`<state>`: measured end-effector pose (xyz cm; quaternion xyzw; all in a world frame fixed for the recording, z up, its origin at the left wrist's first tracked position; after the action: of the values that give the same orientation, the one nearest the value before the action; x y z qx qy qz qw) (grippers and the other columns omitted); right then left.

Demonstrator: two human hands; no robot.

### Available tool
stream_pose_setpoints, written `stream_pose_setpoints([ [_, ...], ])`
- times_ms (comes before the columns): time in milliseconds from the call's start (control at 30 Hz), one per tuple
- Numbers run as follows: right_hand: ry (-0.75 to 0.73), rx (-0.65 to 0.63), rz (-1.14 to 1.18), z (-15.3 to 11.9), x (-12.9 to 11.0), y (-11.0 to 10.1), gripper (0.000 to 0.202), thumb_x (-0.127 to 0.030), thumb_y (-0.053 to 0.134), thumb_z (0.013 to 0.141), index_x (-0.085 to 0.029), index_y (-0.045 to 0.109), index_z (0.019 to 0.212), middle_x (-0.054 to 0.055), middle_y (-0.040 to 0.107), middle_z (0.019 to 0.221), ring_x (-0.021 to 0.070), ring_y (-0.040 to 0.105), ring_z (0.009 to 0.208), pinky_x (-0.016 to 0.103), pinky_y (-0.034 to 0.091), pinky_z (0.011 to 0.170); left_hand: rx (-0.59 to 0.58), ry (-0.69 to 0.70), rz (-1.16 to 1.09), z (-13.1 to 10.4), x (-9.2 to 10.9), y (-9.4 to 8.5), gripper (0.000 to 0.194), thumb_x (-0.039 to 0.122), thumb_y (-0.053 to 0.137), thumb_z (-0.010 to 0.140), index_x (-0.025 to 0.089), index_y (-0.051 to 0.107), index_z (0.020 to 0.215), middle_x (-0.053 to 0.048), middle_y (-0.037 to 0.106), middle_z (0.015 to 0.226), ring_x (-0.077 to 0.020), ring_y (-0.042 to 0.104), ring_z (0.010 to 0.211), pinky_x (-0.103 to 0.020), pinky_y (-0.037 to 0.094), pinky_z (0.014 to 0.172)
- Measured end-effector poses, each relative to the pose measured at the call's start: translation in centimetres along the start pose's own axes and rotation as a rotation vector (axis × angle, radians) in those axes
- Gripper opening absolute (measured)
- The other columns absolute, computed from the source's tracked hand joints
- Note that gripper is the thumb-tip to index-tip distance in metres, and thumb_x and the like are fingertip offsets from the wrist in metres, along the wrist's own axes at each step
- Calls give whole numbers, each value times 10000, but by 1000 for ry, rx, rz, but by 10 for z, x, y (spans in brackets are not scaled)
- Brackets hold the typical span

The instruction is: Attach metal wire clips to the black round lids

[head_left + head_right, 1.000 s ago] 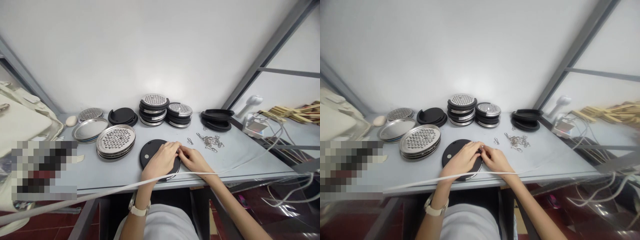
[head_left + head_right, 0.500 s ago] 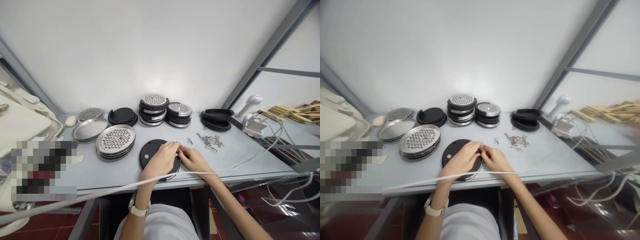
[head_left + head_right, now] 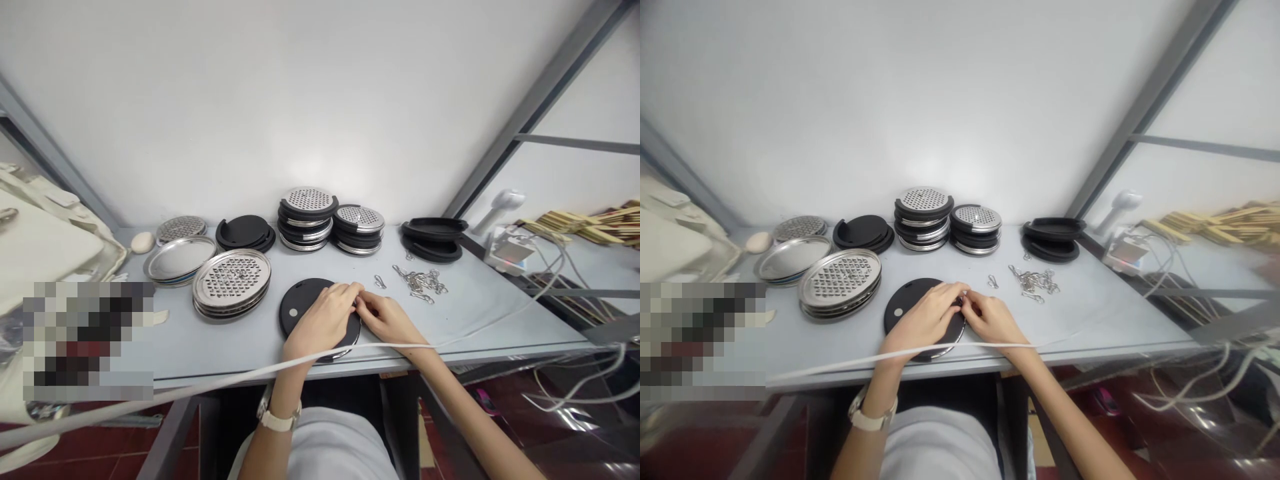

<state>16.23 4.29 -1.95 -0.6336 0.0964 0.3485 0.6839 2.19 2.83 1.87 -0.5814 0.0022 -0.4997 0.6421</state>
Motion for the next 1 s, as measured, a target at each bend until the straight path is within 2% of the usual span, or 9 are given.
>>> stream_pose_setpoints([
  [667, -2, 3, -40, 0, -1, -1, 308, -342, 357, 925, -192, 509, 702, 1, 562, 575, 146, 512, 520, 243, 320, 526, -14, -25, 10, 0, 0, 1, 301, 56, 355, 902, 203, 491, 1126, -60, 593, 1074, -203, 529, 1059, -375, 425, 949],
  [1000, 3, -1, -35, 0, 1, 0, 308, -350, 351, 931, -191, 516, 725, 6, 576, 597, 151, 527, 537, 245, 329, 543, -20, -11, 90, 0, 2, 1, 286, 66, 345, 911, 200, 476, 1127, -61, 553, 1073, -203, 515, 1053, -376, 428, 947],
])
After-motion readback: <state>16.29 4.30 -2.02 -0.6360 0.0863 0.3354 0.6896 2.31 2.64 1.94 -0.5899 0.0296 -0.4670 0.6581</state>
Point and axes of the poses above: each hand's wrist, its own z-axis towards the middle knuckle, its own y-axis out of the palm, x = y × z, the point moved 4 cm from there along z, towards the middle knuckle
